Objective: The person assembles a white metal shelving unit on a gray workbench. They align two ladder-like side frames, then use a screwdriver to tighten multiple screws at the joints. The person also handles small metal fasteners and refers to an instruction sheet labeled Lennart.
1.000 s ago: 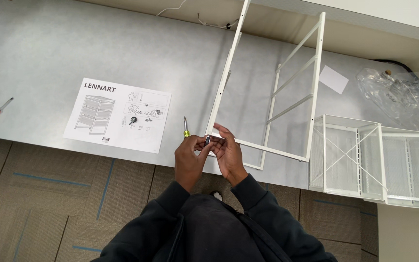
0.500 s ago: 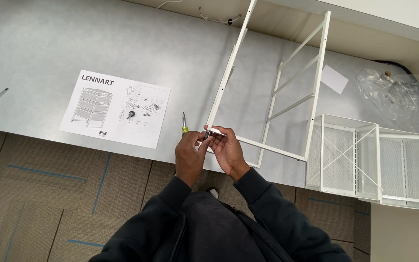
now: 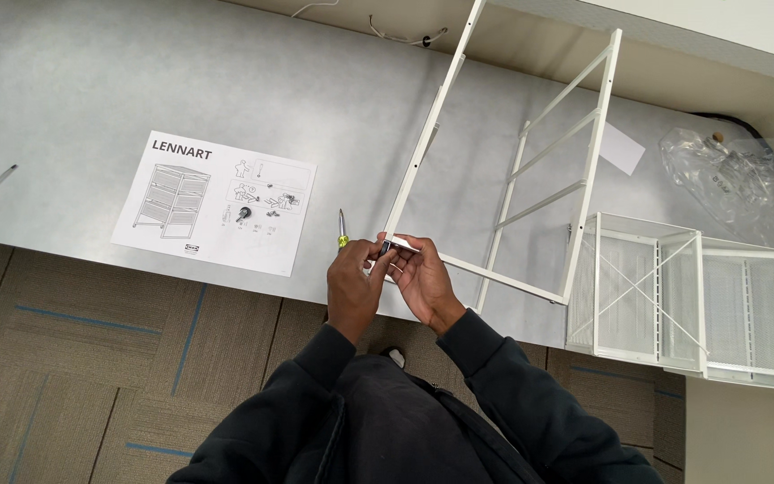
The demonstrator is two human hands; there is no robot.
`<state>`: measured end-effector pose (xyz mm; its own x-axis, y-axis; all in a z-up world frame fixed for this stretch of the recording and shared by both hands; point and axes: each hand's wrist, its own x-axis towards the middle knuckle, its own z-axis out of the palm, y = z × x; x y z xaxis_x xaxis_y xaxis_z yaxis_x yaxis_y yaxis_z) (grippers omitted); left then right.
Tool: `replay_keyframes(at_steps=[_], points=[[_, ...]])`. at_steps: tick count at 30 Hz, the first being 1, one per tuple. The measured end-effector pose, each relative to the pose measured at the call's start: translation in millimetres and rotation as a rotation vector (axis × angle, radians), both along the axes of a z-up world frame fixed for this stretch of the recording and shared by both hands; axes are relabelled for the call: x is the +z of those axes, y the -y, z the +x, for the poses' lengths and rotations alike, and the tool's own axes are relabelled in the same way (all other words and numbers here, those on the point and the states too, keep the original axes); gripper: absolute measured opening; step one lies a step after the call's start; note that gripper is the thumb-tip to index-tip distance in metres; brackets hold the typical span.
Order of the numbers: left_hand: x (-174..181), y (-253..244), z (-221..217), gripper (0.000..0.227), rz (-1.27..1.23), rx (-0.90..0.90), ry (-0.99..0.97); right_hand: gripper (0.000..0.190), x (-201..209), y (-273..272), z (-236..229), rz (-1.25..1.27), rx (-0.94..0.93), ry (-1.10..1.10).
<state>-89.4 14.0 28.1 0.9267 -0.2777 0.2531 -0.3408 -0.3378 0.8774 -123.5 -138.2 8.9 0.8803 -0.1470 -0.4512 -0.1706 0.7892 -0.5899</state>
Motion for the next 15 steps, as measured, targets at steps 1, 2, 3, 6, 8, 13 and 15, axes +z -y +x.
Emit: replay_keyframes(at_steps=[1,2,3,6,8,13,15], points=[[-0.6,-2.2,-2.3,0.018,0.0,0.0,-0.001,0.046,-1.7,-0.2,-3.9,0.0,0.0,-0.001],[-1.0,-2.6,-2.0,0.02,-0.005,-0.014,-0.003,0.046,-2.8,1.6,-5.1,-0.013,0.005,-0.005],[-1.4,-3.1,-1.3,0.022,-0.009,-0.028,-0.005,0.047,-3.9,3.2,-6.0,-0.025,0.011,-0.01],[-3.5,-9.9,-3.5,0.027,-0.044,-0.097,-0.035,0.041,-61.9,23.5,-15.4,-0.026,-0.027,-0.034],[0.9,-17.8,0.3,0.034,-0.073,-0.121,-0.072,0.044,-21.2,15.1,-16.6,-0.063,-0.005,-0.044],[-61.9,-48.8,34.1,0.03,-0.042,-0.153,-0.159,0.052,-15.2,21.0,-23.9,-0.165,0.048,-0.054],[-83.9,-65.3,58.4,0.023,0.004,-0.033,-0.316,0.054,-13.4,24.8,-26.2,-0.182,0.065,-0.076]])
